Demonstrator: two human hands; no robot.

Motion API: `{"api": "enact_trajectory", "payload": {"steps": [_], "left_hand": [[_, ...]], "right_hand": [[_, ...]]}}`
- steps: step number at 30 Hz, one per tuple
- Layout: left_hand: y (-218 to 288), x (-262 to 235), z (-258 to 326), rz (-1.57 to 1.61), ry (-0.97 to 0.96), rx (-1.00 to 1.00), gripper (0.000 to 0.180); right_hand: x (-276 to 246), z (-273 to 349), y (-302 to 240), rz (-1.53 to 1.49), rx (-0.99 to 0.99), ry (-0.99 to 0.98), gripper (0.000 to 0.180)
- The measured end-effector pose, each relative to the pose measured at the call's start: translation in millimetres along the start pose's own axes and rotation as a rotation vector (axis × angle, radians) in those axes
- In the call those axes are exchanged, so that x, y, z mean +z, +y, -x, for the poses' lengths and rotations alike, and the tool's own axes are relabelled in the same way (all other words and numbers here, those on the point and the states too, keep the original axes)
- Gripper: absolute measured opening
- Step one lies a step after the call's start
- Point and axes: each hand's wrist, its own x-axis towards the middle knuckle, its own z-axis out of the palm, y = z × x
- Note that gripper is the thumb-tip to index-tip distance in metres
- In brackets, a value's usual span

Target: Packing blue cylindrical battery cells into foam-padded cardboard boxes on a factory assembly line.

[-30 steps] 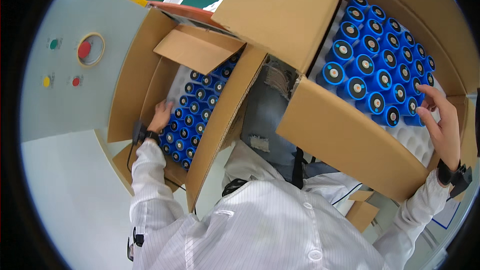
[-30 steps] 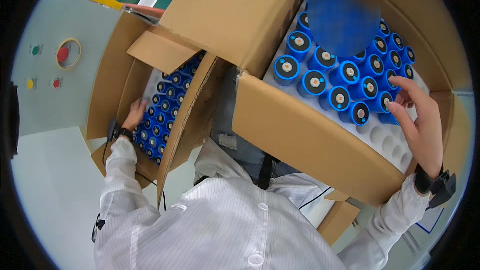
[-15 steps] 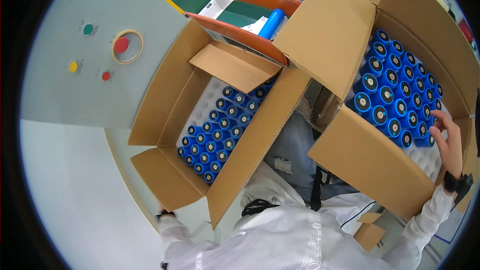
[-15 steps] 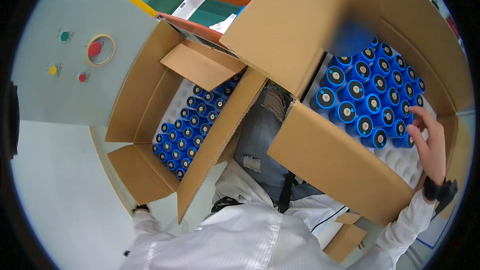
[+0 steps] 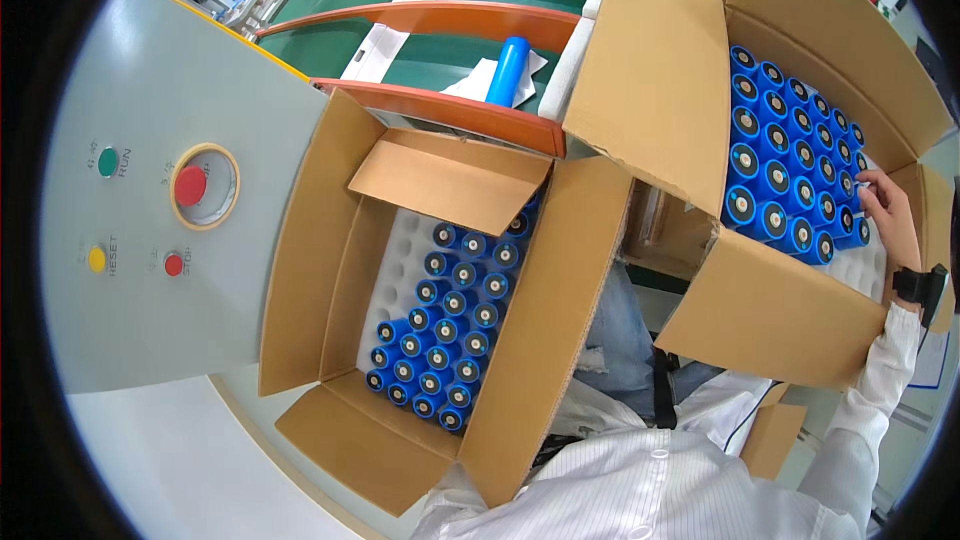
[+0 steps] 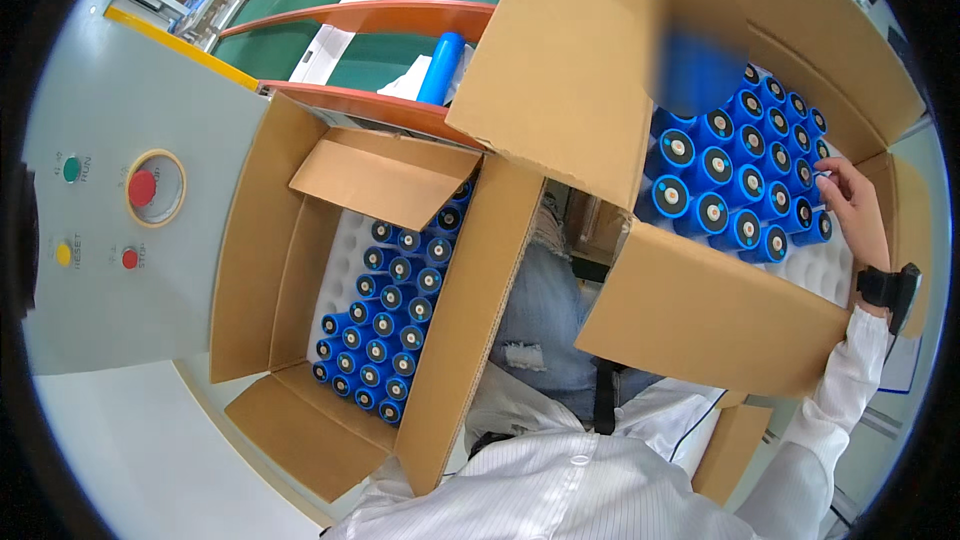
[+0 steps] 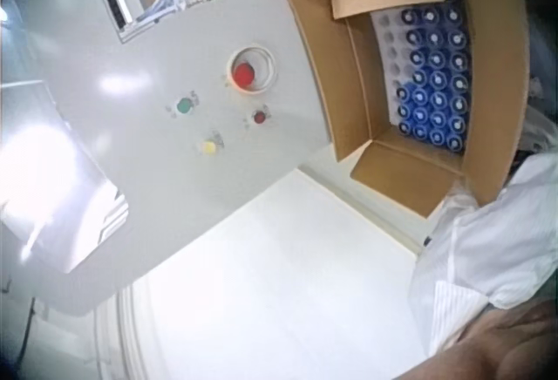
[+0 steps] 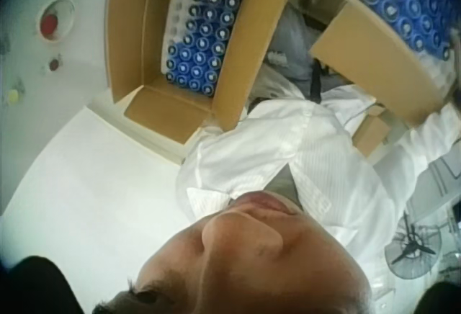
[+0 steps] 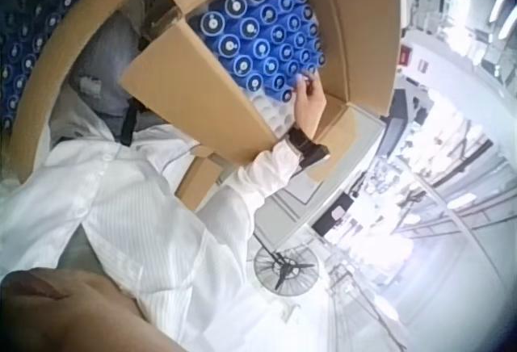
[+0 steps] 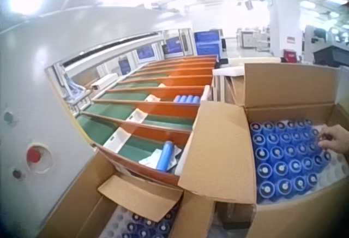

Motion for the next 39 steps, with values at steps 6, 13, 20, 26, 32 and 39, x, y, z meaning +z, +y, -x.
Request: {"api": "enact_trajectory", "payload": {"steps": [6,13,20,26,32,39], "left_hand": [[2.9,-16.1,3.4,0.012,0.042,-0.002,0.033],[-5.4,-33.8,9.7,0.051,0.067,0.000,0.034],[5.4,-57.6,9.9,0.068,0.125,0.058,0.035],[88.5,-141.1,12.6,0.108,0.426,0.341,0.036],[298.7,-108.6,150.3,0.097,0.665,1.175,0.038],[402.8,263.1,387.2,-0.860,-0.384,1.622,0.024]], "right_hand": [[7.8,-1.8,-5.1,0.001,0.010,-0.009,0.021],[8.0,-4.5,0.1,-0.034,0.028,0.004,0.021],[17.8,-6.7,-26.5,0.032,-0.132,0.008,0.022],[18.7,3.1,-49.3,0.010,-0.241,0.085,0.018],[23.0,24.0,-53.0,0.082,-0.542,-0.024,0.016],[24.6,35.1,-67.0,0.106,-0.640,-0.243,0.019]]}}
